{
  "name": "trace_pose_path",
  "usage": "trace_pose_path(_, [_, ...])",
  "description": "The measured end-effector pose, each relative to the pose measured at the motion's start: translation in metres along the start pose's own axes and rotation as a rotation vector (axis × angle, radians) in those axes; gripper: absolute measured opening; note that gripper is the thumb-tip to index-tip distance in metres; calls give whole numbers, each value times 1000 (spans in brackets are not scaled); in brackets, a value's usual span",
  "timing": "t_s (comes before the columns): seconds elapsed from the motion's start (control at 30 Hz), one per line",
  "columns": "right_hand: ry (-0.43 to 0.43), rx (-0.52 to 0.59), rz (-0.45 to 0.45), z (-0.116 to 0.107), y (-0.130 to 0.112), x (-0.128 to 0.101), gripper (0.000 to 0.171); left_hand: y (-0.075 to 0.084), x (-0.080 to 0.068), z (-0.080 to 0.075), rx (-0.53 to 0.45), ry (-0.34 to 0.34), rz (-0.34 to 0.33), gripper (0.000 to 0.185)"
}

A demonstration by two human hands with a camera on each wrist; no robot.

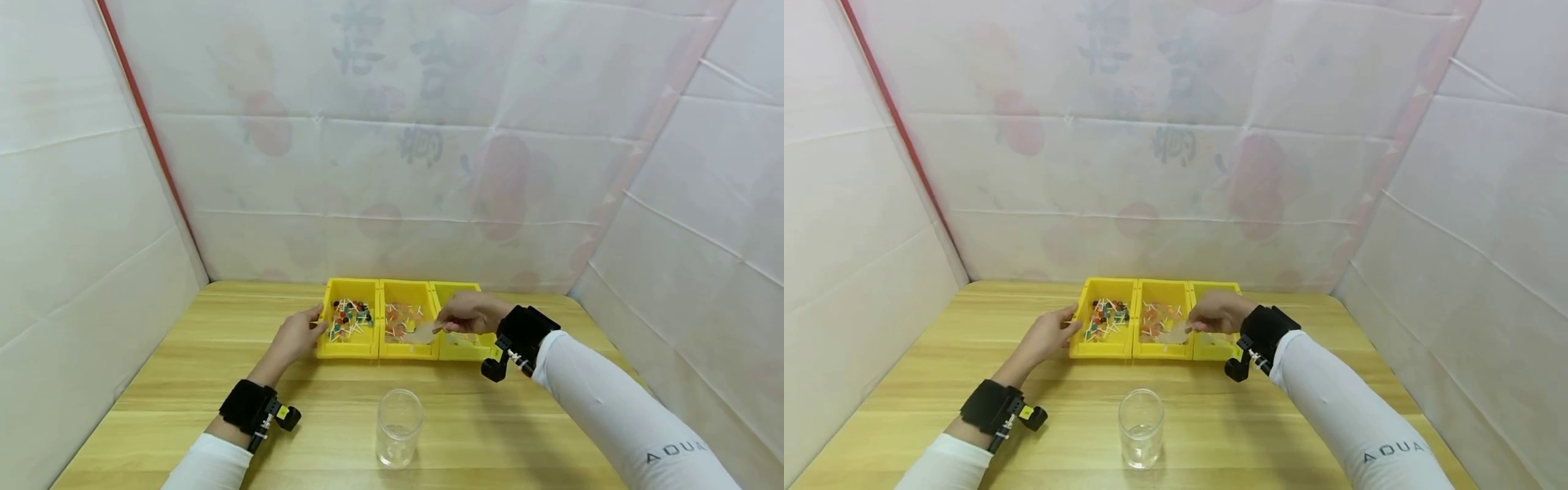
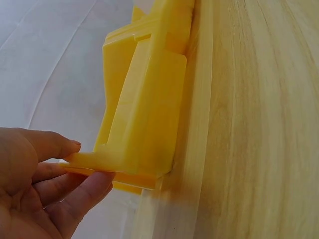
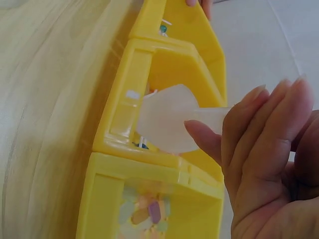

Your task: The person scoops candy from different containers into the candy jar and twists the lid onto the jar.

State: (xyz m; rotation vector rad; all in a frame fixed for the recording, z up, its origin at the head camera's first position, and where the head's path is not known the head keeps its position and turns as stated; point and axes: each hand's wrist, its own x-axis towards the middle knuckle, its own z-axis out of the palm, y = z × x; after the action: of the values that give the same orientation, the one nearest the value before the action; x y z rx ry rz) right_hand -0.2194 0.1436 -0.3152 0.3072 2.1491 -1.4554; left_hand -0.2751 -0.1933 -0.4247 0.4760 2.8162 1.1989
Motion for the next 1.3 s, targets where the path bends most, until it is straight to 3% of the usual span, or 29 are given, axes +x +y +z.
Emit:
trace_pose_path(0.87, [65,238,-68,41,20,31,35,6,1,-2,32,0,-45,59])
trace_pose_path(1.3, [270,306,-144,71,38,58,28,8,-4,2,30,11,-6,59])
